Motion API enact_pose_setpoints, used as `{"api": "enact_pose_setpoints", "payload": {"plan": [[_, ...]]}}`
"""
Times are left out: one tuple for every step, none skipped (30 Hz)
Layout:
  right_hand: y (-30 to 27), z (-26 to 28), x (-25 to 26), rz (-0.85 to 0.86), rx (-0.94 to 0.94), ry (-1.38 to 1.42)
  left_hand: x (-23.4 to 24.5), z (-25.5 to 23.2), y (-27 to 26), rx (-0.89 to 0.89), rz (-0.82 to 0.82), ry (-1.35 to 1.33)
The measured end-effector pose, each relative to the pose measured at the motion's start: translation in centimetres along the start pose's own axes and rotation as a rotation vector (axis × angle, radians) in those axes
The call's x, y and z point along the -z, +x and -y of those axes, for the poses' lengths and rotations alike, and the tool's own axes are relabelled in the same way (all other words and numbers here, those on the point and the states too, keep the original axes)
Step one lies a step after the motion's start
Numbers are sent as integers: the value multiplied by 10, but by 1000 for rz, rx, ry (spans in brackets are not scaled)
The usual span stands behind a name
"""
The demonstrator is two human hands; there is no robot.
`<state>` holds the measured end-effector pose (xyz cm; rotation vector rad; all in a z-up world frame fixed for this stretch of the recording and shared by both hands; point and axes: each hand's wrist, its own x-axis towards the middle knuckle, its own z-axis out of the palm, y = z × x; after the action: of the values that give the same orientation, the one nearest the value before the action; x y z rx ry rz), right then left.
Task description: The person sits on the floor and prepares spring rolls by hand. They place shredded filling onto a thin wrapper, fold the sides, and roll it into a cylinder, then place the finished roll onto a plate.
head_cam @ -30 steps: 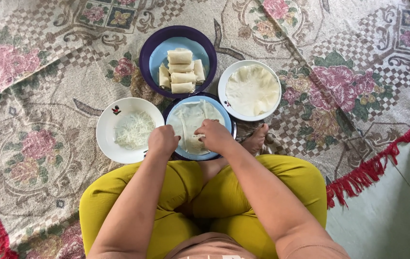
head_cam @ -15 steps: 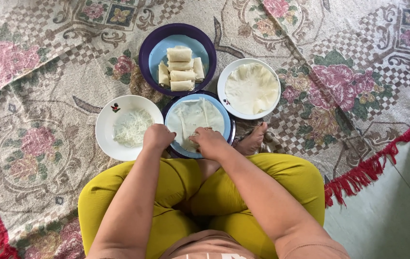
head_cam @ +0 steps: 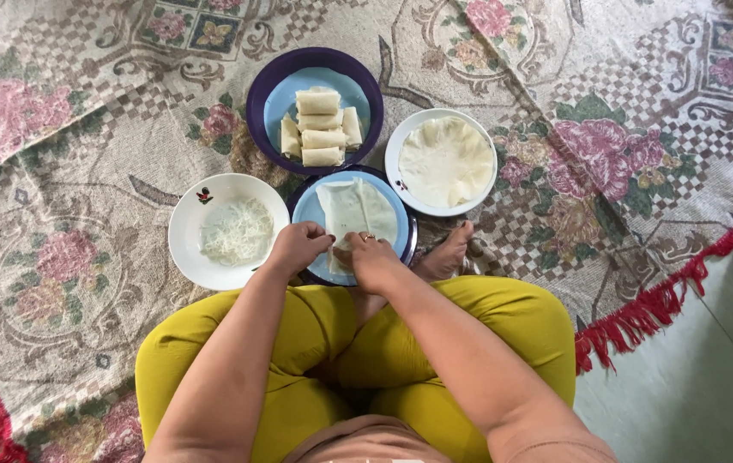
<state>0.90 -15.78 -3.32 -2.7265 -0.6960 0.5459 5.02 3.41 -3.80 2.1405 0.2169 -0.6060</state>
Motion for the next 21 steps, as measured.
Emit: {"api": "enact_pose_setpoints", "payload": {"plan": [[0, 0, -3, 2, -1, 1, 1, -4, -3, 2, 2, 0], [0, 0, -6, -8, -8, -26, 2, -8, -5, -6, 4, 3], [0, 0, -9, -18, -15, -53, 3, -12, -8, -14, 7, 7], [0, 1, -6, -21, -14, -57, 4, -15, -9, -18, 5, 6], [-1, 1, -3, -15, -13, -70, 4, -18, -10, -19, 10, 15], [-4, 4, -3, -4, -13, -78, 4, -17, -14, -14, 21, 25], [-4, 4, -7, -1, -13, -76, 2, -13, -14, -10, 23, 25], [-1, 1, -7, 22, -14, -34, 2, -13, -11, -9, 24, 20], [3, -2, -7, 44, -16, 8, 3, -13, -7, -7, 26, 15], [5, -7, -2, 44, -15, 7, 1, -11, -6, -7, 25, 14], [7, -11, 3, 75, -8, 95, 0, -9, -4, -14, 18, 17], [9, -15, 7, 107, -1, 183, -1, -6, -3, -20, 12, 20], [7, -16, 16, 109, 0, 183, -1, -7, -3, -19, 12, 19], [6, -17, 24, 119, -18, 270, 0, -7, -4, -21, 10, 10], [4, -18, 33, 128, -36, 358, 0, -8, -5, -23, 9, 1], [8, -22, 25, 129, -37, 359, 0, -9, -6, -22, 10, 1], [11, -27, 17, 118, -45, 302, -1, -10, -8, -27, 17, 5], [15, -33, 11, 107, -52, 242, -1, -12, -8, -33, 22, 6], [16, -33, 8, 108, -52, 240, -1, -12, -9, -34, 21, 4], [17, -34, 6, 102, -47, 201, -1, -12, -9, -52, 22, 8], [18, -34, 4, 97, -42, 163, -1, -12, -9, -69, 22, 11]]}}
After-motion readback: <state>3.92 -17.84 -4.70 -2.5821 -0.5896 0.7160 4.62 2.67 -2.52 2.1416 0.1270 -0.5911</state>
